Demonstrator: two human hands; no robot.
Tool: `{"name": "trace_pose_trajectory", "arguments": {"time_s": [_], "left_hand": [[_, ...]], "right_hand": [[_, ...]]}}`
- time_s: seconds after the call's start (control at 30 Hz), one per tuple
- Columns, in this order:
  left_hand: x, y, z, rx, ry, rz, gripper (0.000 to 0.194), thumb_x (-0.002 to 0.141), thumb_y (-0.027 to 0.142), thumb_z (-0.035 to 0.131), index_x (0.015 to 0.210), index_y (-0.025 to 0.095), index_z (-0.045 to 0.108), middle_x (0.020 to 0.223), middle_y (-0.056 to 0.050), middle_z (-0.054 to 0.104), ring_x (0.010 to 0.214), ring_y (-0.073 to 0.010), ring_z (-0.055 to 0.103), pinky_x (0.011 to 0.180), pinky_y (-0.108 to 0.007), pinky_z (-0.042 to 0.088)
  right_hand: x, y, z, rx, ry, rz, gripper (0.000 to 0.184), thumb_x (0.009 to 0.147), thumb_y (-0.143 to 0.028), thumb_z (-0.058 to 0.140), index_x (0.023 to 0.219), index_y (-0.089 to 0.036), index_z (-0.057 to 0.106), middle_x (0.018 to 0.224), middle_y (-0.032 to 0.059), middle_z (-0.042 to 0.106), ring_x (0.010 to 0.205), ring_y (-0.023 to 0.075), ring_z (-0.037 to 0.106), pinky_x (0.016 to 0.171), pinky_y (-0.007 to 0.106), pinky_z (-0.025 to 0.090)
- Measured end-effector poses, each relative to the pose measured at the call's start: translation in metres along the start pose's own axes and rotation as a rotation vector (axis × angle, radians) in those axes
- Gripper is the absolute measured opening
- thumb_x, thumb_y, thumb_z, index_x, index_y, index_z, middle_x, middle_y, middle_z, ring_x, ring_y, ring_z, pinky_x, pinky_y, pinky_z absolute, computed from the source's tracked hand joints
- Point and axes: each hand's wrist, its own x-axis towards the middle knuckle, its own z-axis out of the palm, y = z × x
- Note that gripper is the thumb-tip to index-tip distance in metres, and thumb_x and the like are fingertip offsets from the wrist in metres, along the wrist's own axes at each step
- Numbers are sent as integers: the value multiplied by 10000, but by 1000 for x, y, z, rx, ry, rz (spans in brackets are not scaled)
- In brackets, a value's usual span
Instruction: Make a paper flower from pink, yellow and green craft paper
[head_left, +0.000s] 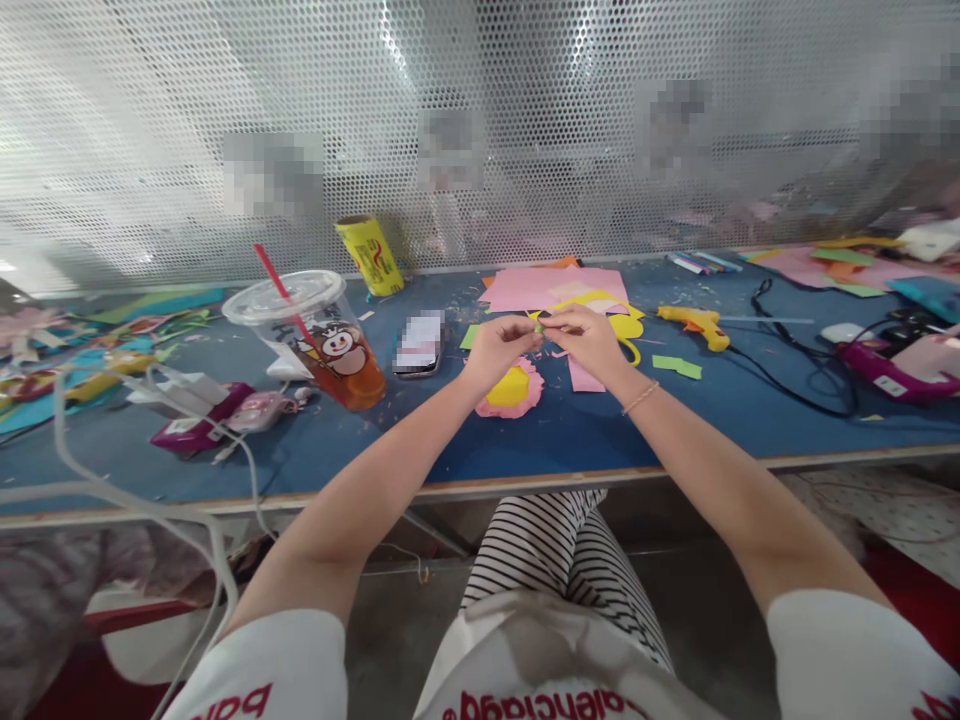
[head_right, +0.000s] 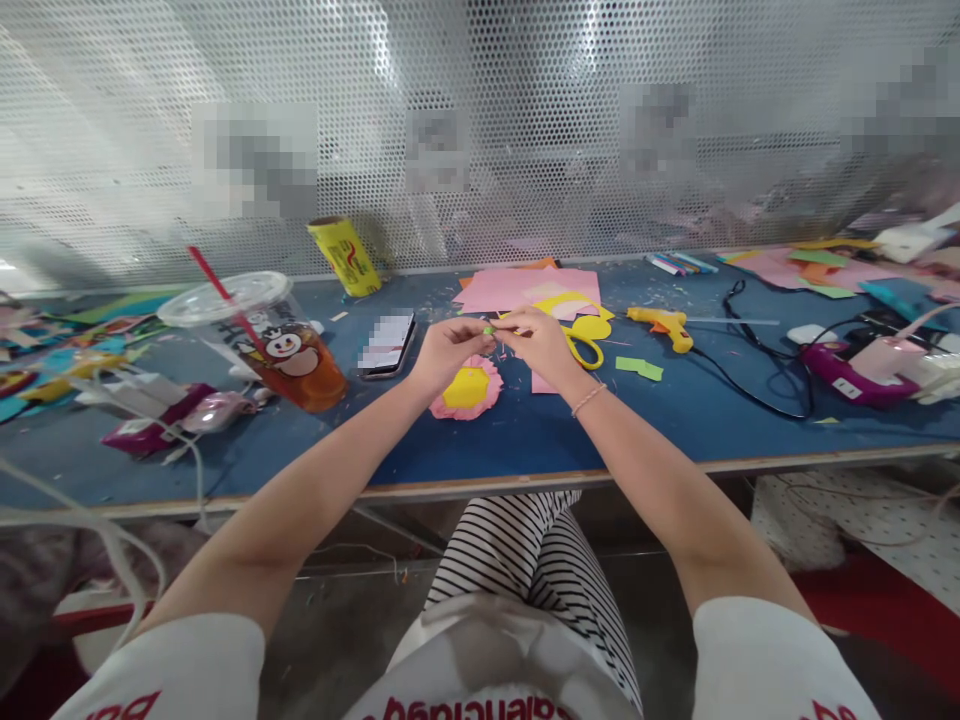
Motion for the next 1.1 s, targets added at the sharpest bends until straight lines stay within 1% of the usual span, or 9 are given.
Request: {"name": "trace_pose_trajectory", "arguments": {"time_s": [0.1, 0.2, 0.37, 0.43, 0.53, 0.7, 0.87, 1.0, 1.1], "left_hand": [[1, -2, -3, 98, 12, 66, 220, 621, 299, 731, 772, 147, 680, 722, -17, 660, 667, -113, 597, 686, -268, 483], [2, -6, -5, 162, 24, 115, 211, 641, 297, 716, 793, 153, 690, 770, -25, 669, 698, -117, 594, 678, -259, 474], [0, -8, 0, 110, 40, 104, 216, 635, 304, 718, 783, 151, 677, 720, -13, 654, 646, -112, 587, 661, -273, 486], [0, -7, 1, 84, 40, 91, 211, 632, 298, 720, 772, 151, 664, 693, -5, 641, 630, -112, 590, 655, -281, 493], [0, -5, 0, 67, 20, 88, 215, 622, 295, 725, 760, 152, 643, 676, 3, 625, 622, -109, 587, 650, -287, 500], [5, -7, -8, 105, 3, 140, 235, 597, 306, 741, 723, 151, 616, 667, 10, 606, 620, -97, 570, 649, -276, 489], [5, -9, -9, 181, 38, 164, 221, 614, 315, 725, 699, 148, 610, 657, 9, 594, 617, -93, 553, 620, -253, 459], [6, -8, -9, 230, 63, 170, 231, 605, 326, 736, 649, 146, 598, 638, 12, 579, 589, -79, 526, 574, -226, 427], [7, -7, -9, 197, 19, 118, 265, 595, 352, 750, 644, 143, 594, 611, 18, 569, 563, -73, 517, 571, -225, 435]], "right_hand": [[1, 1, 3, 128, -6, 120, 165, 687, -303, 690, 828, -222, 719, 856, 41, 684, 810, 172, 620, 771, 356, 496], [1, 0, 5, 174, -2, 197, 185, 663, -304, 700, 813, -195, 710, 827, 44, 692, 762, 166, 628, 737, 342, 502], [0, -3, 6, 99, 89, 145, 126, 658, -282, 690, 737, -185, 700, 797, 42, 690, 761, 161, 621, 734, 321, 493], [0, -1, 6, 108, 70, 154, 128, 657, -290, 690, 728, -184, 698, 785, 39, 688, 747, 159, 617, 719, 314, 487], [1, 3, 5, 168, -5, 200, 170, 651, -319, 700, 748, -180, 705, 771, 36, 685, 712, 152, 607, 684, 300, 477], [1, 9, 6, 262, -110, 288, 277, 658, -400, 697, 835, -188, 717, 719, 21, 656, 603, 115, 551, 582, 271, 451], [0, 11, 10, 321, -88, 329, 258, 636, -390, 715, 788, -181, 699, 687, 11, 629, 576, 99, 520, 559, 258, 436], [0, 11, 10, 408, -83, 391, 260, 599, -383, 745, 739, -178, 666, 687, 0, 612, 576, 82, 508, 549, 237, 428], [0, 8, 9, 507, -109, 468, 273, 570, -372, 770, 711, -181, 635, 690, -18, 585, 608, 76, 512, 555, 219, 428]]}}
